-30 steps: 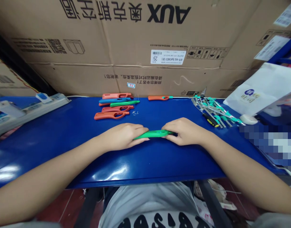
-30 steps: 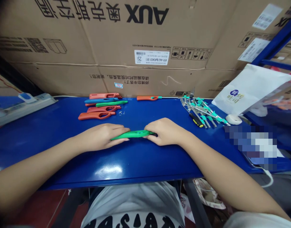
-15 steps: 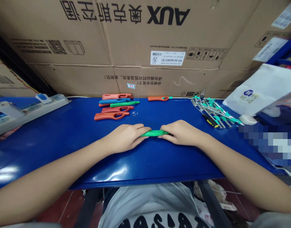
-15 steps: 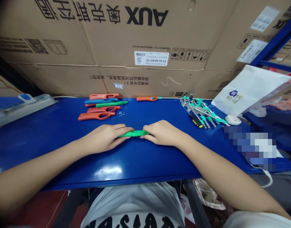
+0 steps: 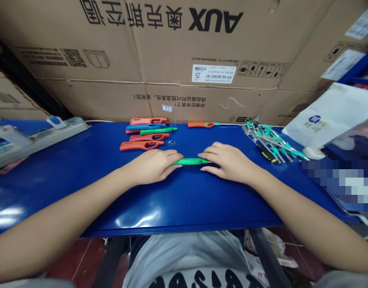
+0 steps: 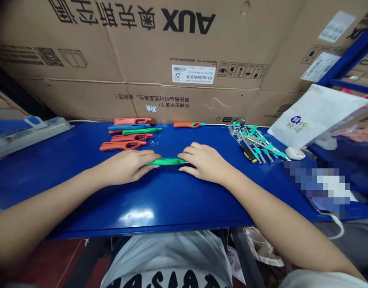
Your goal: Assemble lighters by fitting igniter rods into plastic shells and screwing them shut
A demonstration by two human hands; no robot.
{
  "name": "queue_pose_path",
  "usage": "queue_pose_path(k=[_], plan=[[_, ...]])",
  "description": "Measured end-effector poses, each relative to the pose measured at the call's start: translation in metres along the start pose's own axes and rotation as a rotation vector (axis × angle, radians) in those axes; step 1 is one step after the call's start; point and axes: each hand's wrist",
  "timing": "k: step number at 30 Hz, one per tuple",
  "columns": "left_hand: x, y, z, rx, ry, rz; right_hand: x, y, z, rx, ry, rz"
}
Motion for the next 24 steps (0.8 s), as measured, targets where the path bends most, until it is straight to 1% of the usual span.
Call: queue_pose_path(k=[3,7,12,18,20,22,24], plan=[[-0.006,0.013,-0.002,-0.021,-0.012,0.070,-0.007,-0.011,-0.003,0.071,-0.039,-0.093],[-0.013,0.025,-0.004,-0.051,-0.002,0.127,-0.013,-0.029,-0.010,0.153,-0.036,-0.094],[-0.017,0.029,-0.004,-0.057,-0.017,0.162,-0.019,-0.038,-0.014,0.166,-0.025,-0.050],[-0.020,0.032,-0.005,-0.071,0.002,0.152,-0.023,-0.041,-0.015,0.238,0.012,-0.141],[-0.020,0.032,-0.005,-0.086,0.015,0.143,-0.024,-0.042,-0.016,0.234,0.034,-0.141],[-0.021,0.031,-0.004,-0.105,0.012,0.113,-0.023,-0.042,-0.016,0.200,0.042,-0.127],[-0.020,0.028,-0.002,-0.120,0.006,0.012,-0.022,-0.041,-0.015,0.150,0.018,-0.102]])
Point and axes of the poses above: each hand's wrist, its own z-axis towards the middle knuckle, its own x-axis out of the palm, y = z × x
